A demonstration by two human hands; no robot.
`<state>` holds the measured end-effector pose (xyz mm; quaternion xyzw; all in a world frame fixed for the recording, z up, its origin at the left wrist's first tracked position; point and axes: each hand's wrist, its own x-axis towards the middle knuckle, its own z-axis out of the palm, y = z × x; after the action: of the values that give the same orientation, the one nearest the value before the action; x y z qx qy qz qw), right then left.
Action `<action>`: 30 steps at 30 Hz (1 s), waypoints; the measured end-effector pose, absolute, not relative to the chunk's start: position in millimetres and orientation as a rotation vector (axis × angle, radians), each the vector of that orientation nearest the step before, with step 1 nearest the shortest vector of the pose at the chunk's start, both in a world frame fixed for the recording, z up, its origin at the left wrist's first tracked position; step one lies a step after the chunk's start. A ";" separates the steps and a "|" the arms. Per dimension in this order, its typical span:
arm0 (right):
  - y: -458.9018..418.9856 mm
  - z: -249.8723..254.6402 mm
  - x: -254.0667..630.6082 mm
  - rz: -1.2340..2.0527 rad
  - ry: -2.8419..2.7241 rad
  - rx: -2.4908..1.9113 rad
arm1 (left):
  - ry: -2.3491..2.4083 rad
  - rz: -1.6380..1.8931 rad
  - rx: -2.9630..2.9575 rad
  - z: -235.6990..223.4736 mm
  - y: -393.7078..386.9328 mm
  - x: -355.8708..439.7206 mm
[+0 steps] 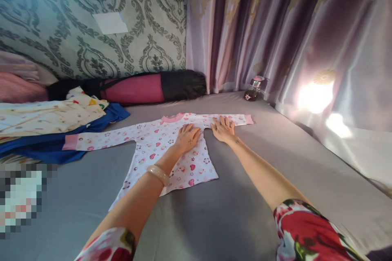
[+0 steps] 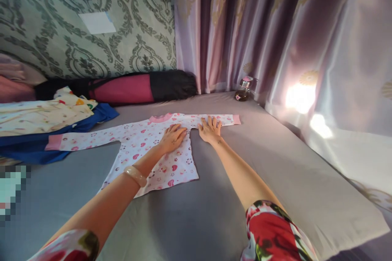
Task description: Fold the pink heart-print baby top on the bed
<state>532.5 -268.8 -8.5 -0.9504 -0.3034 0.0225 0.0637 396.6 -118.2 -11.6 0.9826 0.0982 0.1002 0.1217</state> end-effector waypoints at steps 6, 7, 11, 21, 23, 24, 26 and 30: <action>-268.4 -6.1 531.3 0.093 -0.902 -2.874 | 0.235 0.436 2.726 -14.1 -114.2 434.0; -268.5 -5.2 531.3 0.104 -0.902 -2.874 | 0.239 0.454 2.706 -14.9 -113.5 440.6; -269.0 -0.6 535.0 0.176 -0.915 -2.869 | 0.258 0.460 2.710 -17.7 -112.6 458.4; -234.8 13.2 563.8 0.023 -0.999 -2.820 | 0.278 0.449 2.863 -26.6 -118.8 455.0; -220.0 15.4 567.6 0.011 -1.098 -2.768 | 0.278 0.457 2.869 -26.8 -119.1 455.2; -213.0 16.3 569.1 0.018 -1.130 -2.758 | 0.280 0.459 2.871 -26.6 -119.2 455.4; -201.0 18.0 571.9 0.037 -1.158 -2.768 | 0.285 0.453 2.871 -25.8 -119.4 455.9; -186.6 21.6 578.4 0.061 -1.170 -2.803 | 0.289 0.428 2.856 -23.8 -119.3 456.8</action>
<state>578.4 -186.6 21.6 -0.9214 -0.3847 0.0202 0.0517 456.8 -119.3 -23.8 0.9771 0.0987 0.1463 0.1192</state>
